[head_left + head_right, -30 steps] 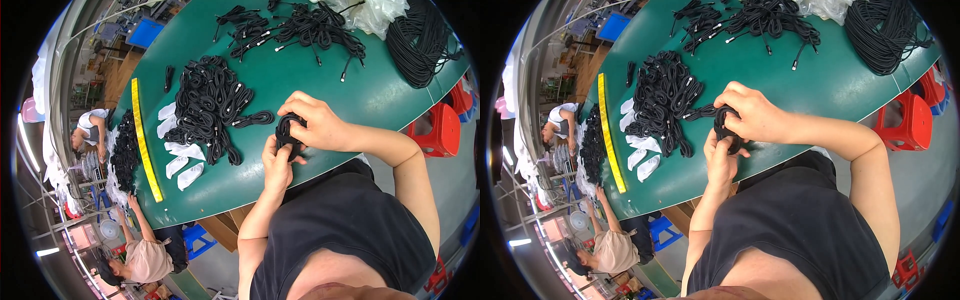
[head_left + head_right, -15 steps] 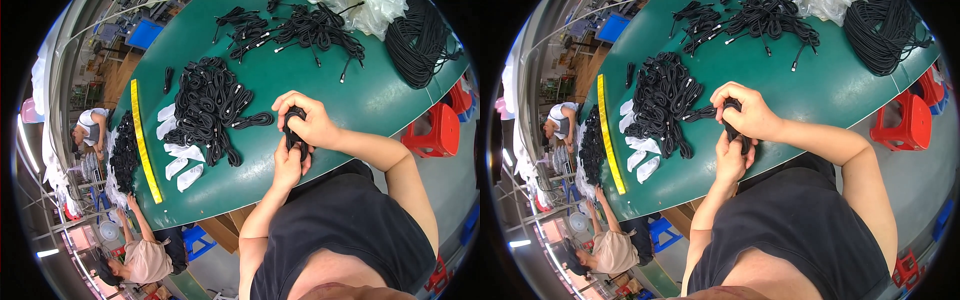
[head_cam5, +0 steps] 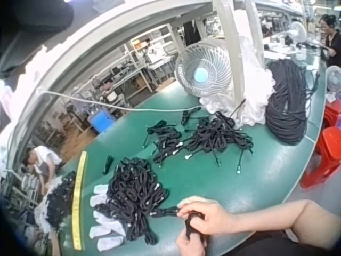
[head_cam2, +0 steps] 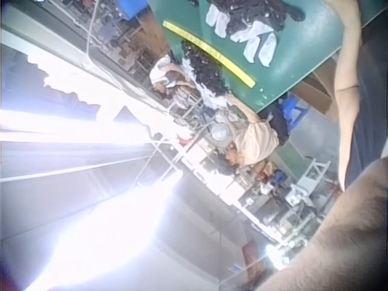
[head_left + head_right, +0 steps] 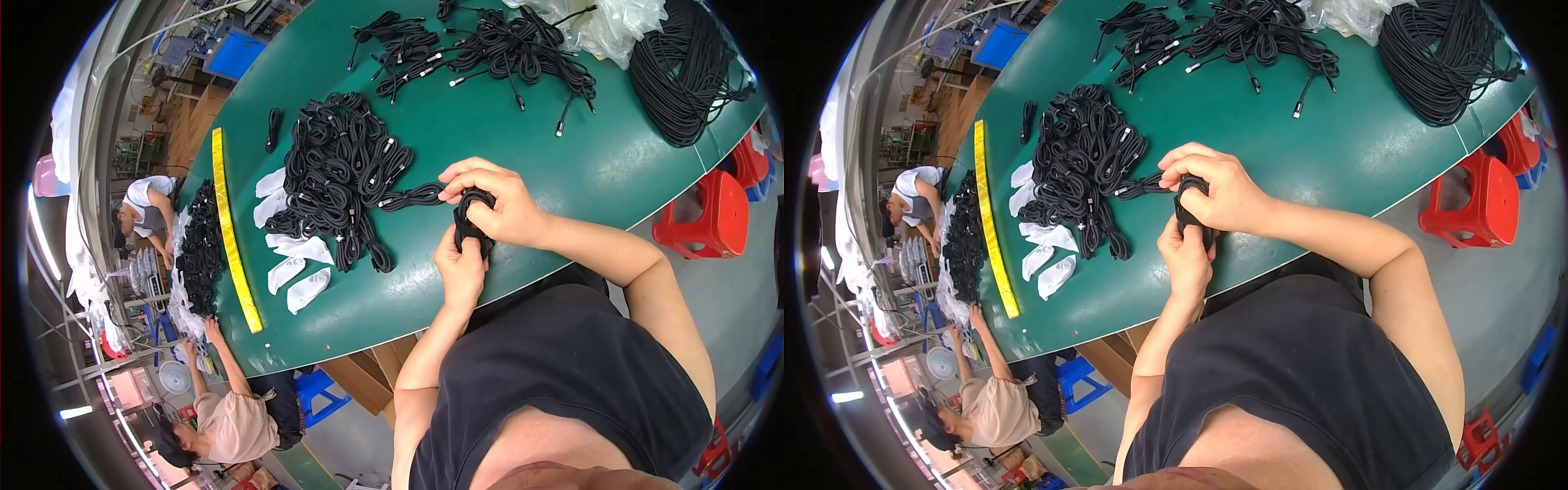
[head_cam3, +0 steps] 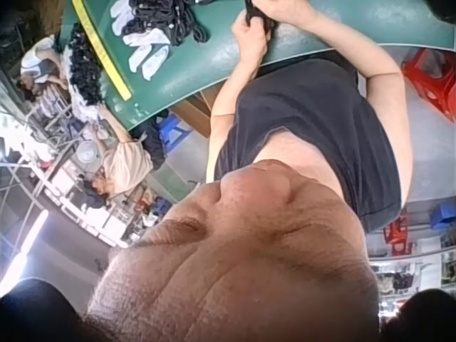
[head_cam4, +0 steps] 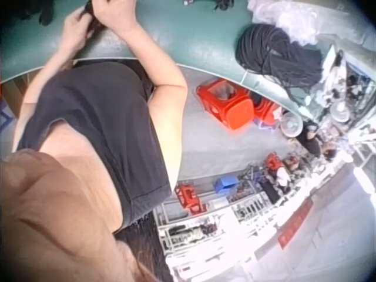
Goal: Bundling electronic cables and securing them with wire ties at a factory workstation.
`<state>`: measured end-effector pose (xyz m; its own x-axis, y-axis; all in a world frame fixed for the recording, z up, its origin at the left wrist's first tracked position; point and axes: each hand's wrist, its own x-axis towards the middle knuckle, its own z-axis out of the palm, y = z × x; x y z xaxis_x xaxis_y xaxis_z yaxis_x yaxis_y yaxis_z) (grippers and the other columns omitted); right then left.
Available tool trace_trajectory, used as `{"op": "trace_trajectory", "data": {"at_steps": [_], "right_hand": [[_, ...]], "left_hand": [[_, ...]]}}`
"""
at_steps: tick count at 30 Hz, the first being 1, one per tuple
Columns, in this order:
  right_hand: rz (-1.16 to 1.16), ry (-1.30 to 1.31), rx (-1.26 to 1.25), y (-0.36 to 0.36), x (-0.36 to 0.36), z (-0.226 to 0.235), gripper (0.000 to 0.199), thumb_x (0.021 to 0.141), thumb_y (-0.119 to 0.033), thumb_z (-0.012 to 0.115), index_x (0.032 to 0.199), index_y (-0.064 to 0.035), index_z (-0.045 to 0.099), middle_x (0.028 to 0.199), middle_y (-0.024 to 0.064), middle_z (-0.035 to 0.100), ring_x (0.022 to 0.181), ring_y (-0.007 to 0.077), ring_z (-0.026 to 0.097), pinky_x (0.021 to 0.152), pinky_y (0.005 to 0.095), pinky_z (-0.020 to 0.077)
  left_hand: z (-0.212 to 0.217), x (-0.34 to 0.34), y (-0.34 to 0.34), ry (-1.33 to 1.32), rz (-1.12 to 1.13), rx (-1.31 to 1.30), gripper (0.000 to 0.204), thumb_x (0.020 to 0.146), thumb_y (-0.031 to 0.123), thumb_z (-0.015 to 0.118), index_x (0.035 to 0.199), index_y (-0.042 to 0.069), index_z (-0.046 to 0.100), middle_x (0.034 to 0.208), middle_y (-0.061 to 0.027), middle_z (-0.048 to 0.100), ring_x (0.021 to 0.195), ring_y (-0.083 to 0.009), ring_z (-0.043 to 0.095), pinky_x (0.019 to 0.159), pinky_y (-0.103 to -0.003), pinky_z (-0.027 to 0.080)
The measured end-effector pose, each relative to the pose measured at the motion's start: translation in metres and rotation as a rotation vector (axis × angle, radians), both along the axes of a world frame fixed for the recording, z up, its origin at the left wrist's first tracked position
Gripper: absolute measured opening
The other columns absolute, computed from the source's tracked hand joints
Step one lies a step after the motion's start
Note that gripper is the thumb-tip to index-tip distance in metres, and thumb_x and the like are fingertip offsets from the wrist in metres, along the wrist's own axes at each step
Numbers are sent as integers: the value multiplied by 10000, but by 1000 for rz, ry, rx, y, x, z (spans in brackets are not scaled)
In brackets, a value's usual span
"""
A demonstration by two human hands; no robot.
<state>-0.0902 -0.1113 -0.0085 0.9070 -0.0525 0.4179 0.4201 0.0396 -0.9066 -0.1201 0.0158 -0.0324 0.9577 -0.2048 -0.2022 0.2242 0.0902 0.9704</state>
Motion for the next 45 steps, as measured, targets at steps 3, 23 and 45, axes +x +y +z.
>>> {"op": "trace_trajectory", "data": {"at_steps": [3,23,45], "right_hand": [[62,33,72,-3,2,0,280,690,83,417,920,52,573,934,116,563,819,178,620,730,288,509],[70,342,440,-4,5,16,179,910,-133,507,972,20,574,636,19,496,535,62,469,473,218,435],[-106,63,103,-10,9,15,232,848,-203,593,957,0,570,865,87,557,780,153,555,679,287,464]], "left_hand": [[5,-1,-4,49,-21,-4,143,897,79,432,813,2,518,615,-69,534,381,-66,400,339,-197,283],[17,11,14,288,-498,-482,317,909,250,483,1087,-12,460,970,-146,580,714,-145,571,554,-257,461],[16,3,4,314,-434,-223,211,935,267,453,955,59,422,736,-31,481,498,-63,393,387,-181,314]]}}
